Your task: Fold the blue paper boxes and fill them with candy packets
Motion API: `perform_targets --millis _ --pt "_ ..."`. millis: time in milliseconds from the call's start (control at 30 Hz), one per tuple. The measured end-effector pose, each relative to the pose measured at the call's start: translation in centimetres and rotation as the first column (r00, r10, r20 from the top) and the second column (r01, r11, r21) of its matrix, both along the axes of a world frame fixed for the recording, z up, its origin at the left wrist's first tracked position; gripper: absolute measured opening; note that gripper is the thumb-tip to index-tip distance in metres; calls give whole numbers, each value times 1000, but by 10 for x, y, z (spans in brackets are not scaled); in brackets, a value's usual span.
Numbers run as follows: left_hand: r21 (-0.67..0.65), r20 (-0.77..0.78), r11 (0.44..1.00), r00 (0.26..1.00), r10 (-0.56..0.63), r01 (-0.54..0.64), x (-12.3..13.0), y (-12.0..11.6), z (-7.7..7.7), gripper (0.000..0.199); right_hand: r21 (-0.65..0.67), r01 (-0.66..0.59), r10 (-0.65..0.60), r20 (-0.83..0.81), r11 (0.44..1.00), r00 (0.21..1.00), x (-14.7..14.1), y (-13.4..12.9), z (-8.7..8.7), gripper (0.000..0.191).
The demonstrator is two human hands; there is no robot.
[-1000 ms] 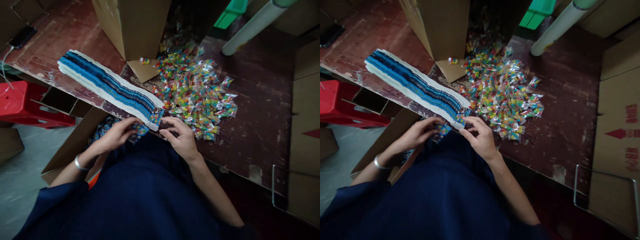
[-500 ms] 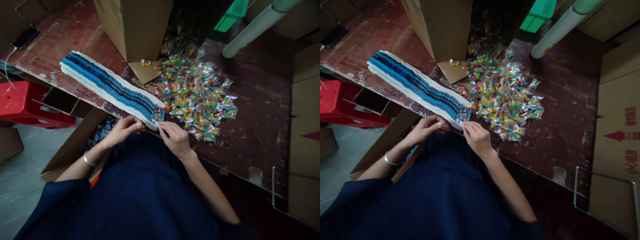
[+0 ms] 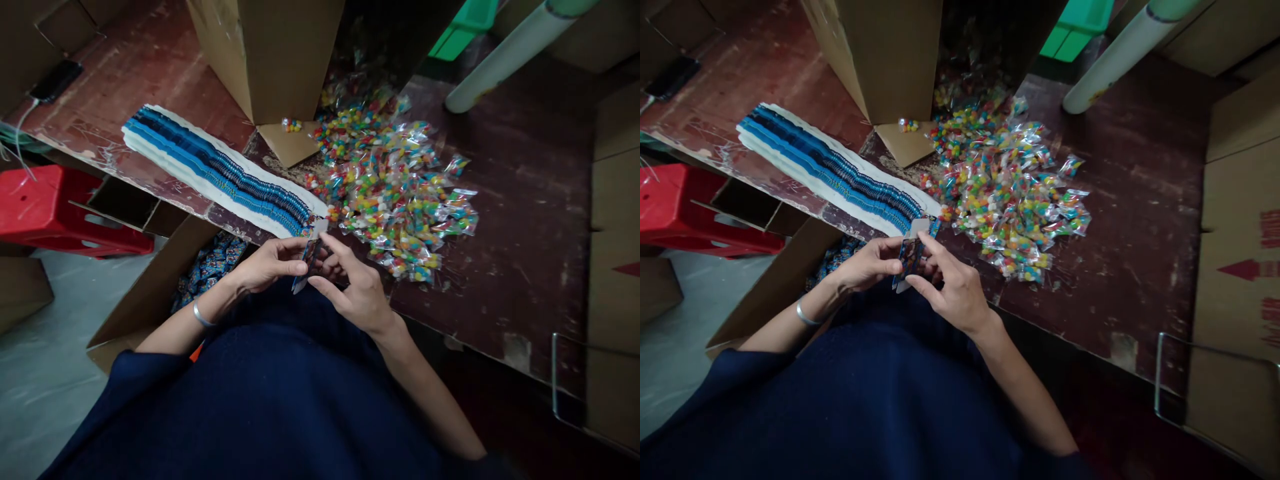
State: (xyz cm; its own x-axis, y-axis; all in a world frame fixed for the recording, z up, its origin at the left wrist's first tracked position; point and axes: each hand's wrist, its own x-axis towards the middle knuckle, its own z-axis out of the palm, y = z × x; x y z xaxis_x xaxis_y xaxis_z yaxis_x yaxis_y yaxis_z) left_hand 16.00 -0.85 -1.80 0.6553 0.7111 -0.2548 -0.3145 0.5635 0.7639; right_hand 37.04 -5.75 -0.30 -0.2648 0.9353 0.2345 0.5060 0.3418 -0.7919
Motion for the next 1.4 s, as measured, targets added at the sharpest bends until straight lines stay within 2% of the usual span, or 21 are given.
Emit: perform_targets --millis 133,167,233,300,367,433,533,600,667,733,833,933,1067,1167,1300,1400 --pt "61 -128 990 985 -117 125 -4 -7 2 61 -139 -76 62 -104 987 993 7 10 10 26" --pt "72 -152 986 979 -137 149 -4 -8 2 59 -172 -91 67 -142 981 988 9 11 10 22" --pt "90 -180 985 975 -126 144 -4 -10 2 50 -232 -94 46 -205 968 978 11 12 9 26" --pt "102 -198 993 979 -41 62 -1 -11 0 41 -253 -11 -60 -272 967 960 10 10 5 26" --pt "133 -217 989 972 91 -62 4 -12 -4 38 -246 115 -198 -346 963 917 4 6 -2 36" --pt "187 -227 965 947 227 -187 10 -15 -7 36 -227 226 -303 -406 947 862 -5 1 -9 48" --pt "250 -214 908 895 391 -337 19 -22 -9 46 -217 324 -389 -460 921 798 -20 -6 -19 43" --pt "306 -221 877 868 444 -370 22 -26 -8 63 -198 382 -430 -476 903 767 -26 -8 -22 40" --pt "381 -232 864 870 434 -329 22 -29 -6 69 -168 411 -440 -463 896 770 -29 -8 -24 36" --pt "422 -228 865 891 392 -272 20 -29 -4 60 -134 405 -421 -439 904 794 -29 -7 -25 29" --pt "403 -231 894 923 308 -197 16 -26 -1 49 -91 367 -372 -395 926 840 -26 -2 -27 15" --pt "386 -272 913 928 253 -136 16 -24 0 47 -70 328 -330 -379 942 865 -23 2 -29 17" --pt "395 -227 894 920 319 -212 18 -24 -1 53 -102 325 -336 -444 940 831 -25 4 -29 17" --pt "354 -191 903 926 327 -246 20 -23 -1 59 -128 338 -355 -498 932 791 -27 6 -25 27" --pt "324 -197 920 935 294 -221 18 -24 -1 58 -110 222 -247 -475 969 845 -24 12 -16 24" --pt "386 -248 901 919 307 -197 14 -25 -2 53 -252 133 -245 -493 959 835 -18 17 -10 29"
